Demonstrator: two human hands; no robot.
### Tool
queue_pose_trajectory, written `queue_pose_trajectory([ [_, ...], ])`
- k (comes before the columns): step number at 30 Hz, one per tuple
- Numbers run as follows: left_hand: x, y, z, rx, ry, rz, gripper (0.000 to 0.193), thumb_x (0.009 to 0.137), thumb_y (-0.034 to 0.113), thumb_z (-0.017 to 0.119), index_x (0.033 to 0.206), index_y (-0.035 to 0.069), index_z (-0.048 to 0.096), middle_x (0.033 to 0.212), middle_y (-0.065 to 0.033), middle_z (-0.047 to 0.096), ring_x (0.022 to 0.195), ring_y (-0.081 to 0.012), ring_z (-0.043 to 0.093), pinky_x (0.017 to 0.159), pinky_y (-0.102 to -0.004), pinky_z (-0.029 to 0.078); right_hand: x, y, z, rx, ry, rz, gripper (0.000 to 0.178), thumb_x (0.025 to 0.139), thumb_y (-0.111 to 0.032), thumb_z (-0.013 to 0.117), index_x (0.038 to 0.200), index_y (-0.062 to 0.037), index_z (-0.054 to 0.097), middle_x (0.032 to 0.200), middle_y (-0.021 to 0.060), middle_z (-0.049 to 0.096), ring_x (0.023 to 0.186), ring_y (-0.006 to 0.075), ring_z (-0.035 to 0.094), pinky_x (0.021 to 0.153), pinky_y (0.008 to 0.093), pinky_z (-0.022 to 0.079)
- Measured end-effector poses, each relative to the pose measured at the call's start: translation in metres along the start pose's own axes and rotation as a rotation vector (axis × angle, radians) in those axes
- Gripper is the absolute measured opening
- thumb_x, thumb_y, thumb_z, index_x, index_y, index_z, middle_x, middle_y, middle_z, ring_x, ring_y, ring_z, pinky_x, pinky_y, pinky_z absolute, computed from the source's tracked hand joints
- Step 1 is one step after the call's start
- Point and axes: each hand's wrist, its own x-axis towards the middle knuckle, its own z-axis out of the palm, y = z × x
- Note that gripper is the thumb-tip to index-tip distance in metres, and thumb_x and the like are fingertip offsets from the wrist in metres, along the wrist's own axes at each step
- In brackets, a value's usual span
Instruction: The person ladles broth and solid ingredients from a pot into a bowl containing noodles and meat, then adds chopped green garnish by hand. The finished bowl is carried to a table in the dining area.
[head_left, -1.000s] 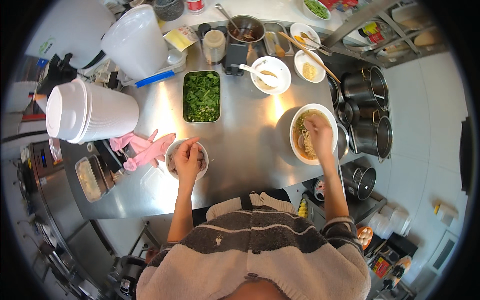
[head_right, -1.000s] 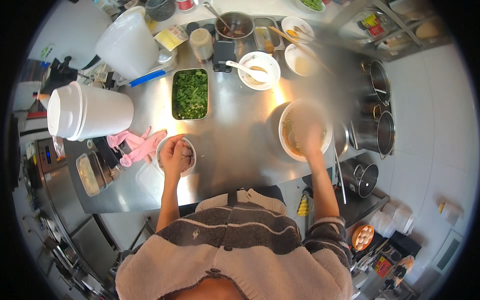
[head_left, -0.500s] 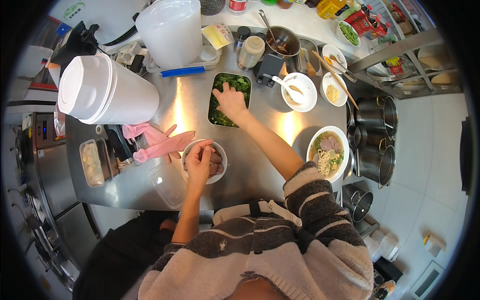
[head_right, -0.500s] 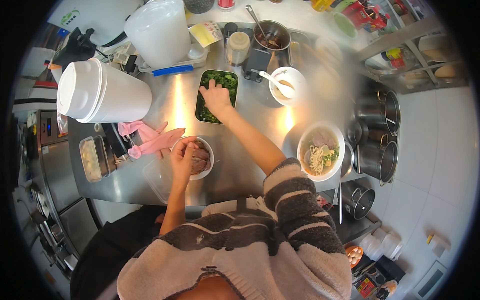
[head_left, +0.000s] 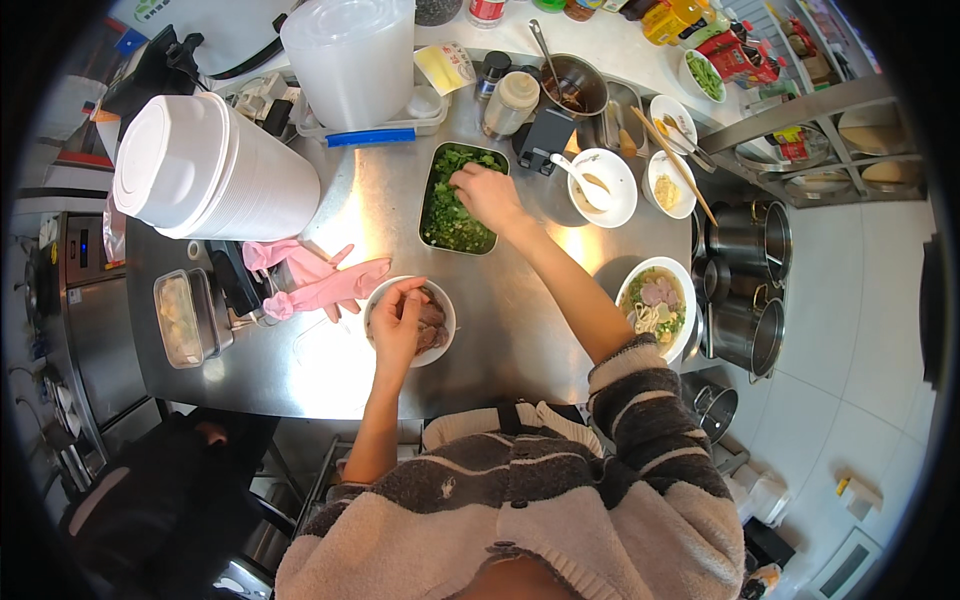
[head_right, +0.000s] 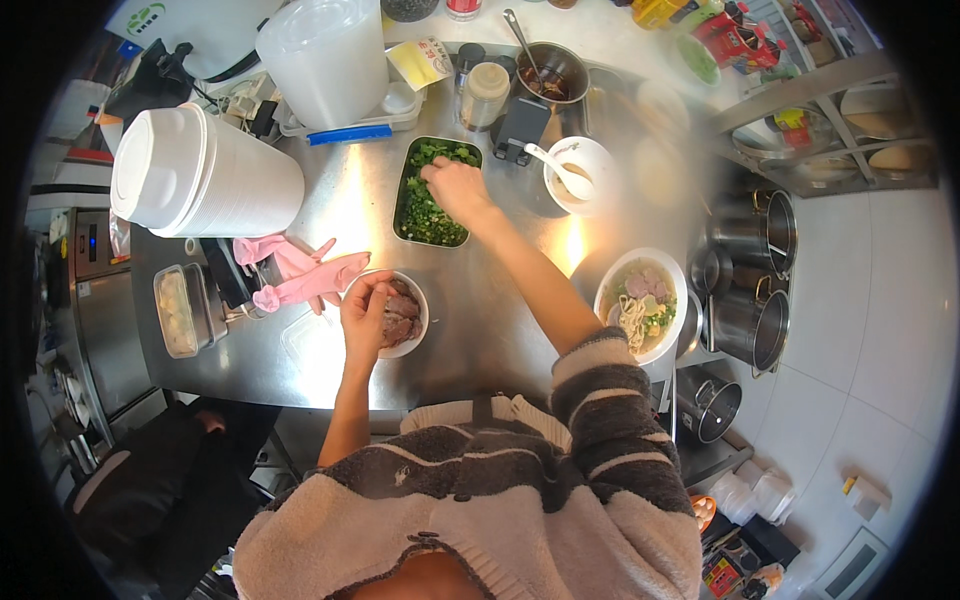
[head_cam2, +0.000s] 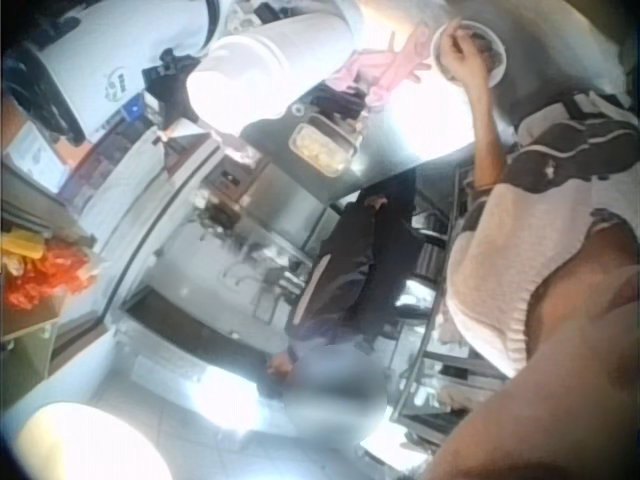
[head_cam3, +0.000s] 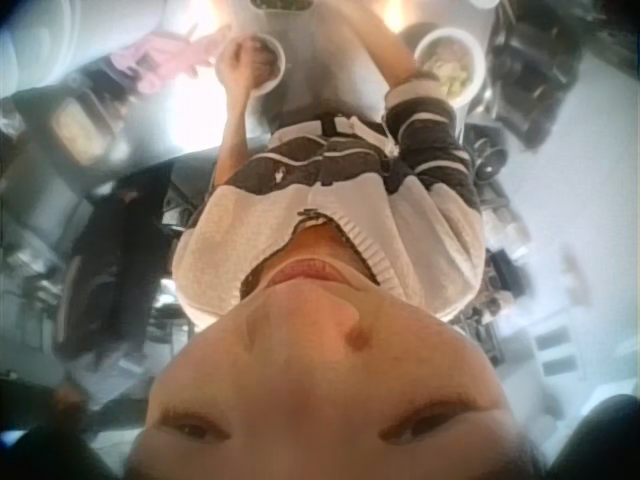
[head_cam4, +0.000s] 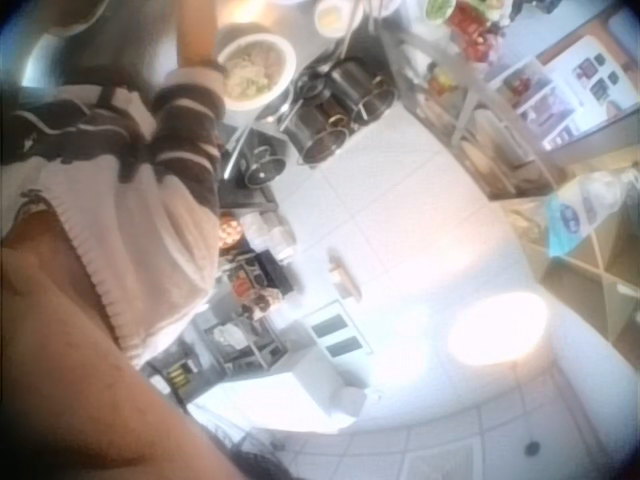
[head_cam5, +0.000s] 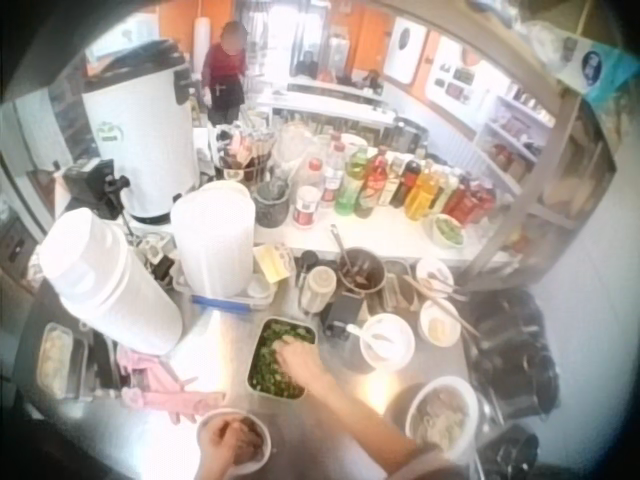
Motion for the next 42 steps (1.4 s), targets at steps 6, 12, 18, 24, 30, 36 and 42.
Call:
queue_pose_trajectory([
  [6,0.000,-0.003,-0.007,0.023,0.020,0.010,0.017,0.093,0.006,0.052,0.103,-0.001,0.062,0.082,-0.0026,0.061,0.076,-0.0081,0.055,0.070,-0.0205,0.044,-0.006,0.016,-0.014,0.465,0.108,0.110,0.017,0.076,-0.009,0.067,0.092,-0.0030,0.063,0.085,0.0099,0.060,0.071,0.0272,0.061,0.061,0.0369,0.050],
  [12,0.000,-0.002,-0.008,-0.003,0.019,0.017,0.016,0.092,0.005,0.052,0.103,-0.002,0.062,0.084,-0.0029,0.060,0.079,-0.0089,0.056,0.073,-0.0209,0.044,-0.007,0.020,-0.011,0.941,0.051,0.429,0.016,0.082,-0.008,0.066,0.093,0.0033,0.060,0.080,0.0042,0.061,0.062,0.0092,0.058,0.050,0.0254,0.050],
  [18,-0.002,-0.004,-0.006,-0.014,0.021,0.027,0.016,0.092,0.005,0.052,0.102,-0.002,0.062,0.084,-0.0029,0.060,0.078,-0.0089,0.056,0.072,-0.0210,0.045,-0.010,0.017,-0.011,1.079,0.095,0.371,0.014,0.084,-0.005,0.063,0.096,0.0013,0.058,0.081,0.0019,0.061,0.066,0.0080,0.059,0.052,0.0227,0.051],
  [24,-0.004,-0.002,-0.005,-0.012,0.017,0.031,0.017,0.092,0.004,0.051,0.103,-0.003,0.062,0.084,-0.0033,0.060,0.078,-0.0093,0.056,0.072,-0.0215,0.045,-0.010,0.014,-0.009,1.160,0.139,0.330,0.016,0.083,-0.005,0.064,0.096,0.0019,0.058,0.081,0.0030,0.061,0.066,0.0089,0.060,0.050,0.0229,0.051],
  [30,-0.010,0.006,-0.005,0.010,0.013,0.071,0.017,0.092,0.003,0.051,0.104,-0.003,0.062,0.084,-0.0034,0.060,0.078,-0.0094,0.056,0.073,-0.0214,0.044,-0.016,0.006,-0.018,1.198,0.095,0.352,0.018,0.085,-0.004,0.063,0.101,0.0015,0.058,0.087,0.0040,0.061,0.070,0.0101,0.060,0.054,0.0241,0.052],
  [36,-0.025,0.020,-0.005,0.059,0.035,0.092,0.018,0.092,0.004,0.051,0.104,-0.003,0.062,0.087,-0.0033,0.061,0.081,-0.0089,0.055,0.076,-0.0217,0.044,-0.078,0.005,-0.104,1.220,0.253,0.178,0.018,0.085,-0.004,0.063,0.102,0.0010,0.060,0.088,0.0054,0.063,0.073,0.0099,0.061,0.055,0.0228,0.053],
  [42,-0.046,0.018,0.014,0.027,-0.035,0.086,0.018,0.093,0.007,0.051,0.106,-0.001,0.061,0.088,-0.0014,0.061,0.081,-0.0072,0.054,0.076,-0.0200,0.043,-0.233,0.038,-0.219,0.993,0.470,0.292,0.018,0.086,0.004,0.060,0.104,0.0018,0.059,0.099,0.0058,0.060,0.079,0.0096,0.060,0.061,0.0217,0.053],
])
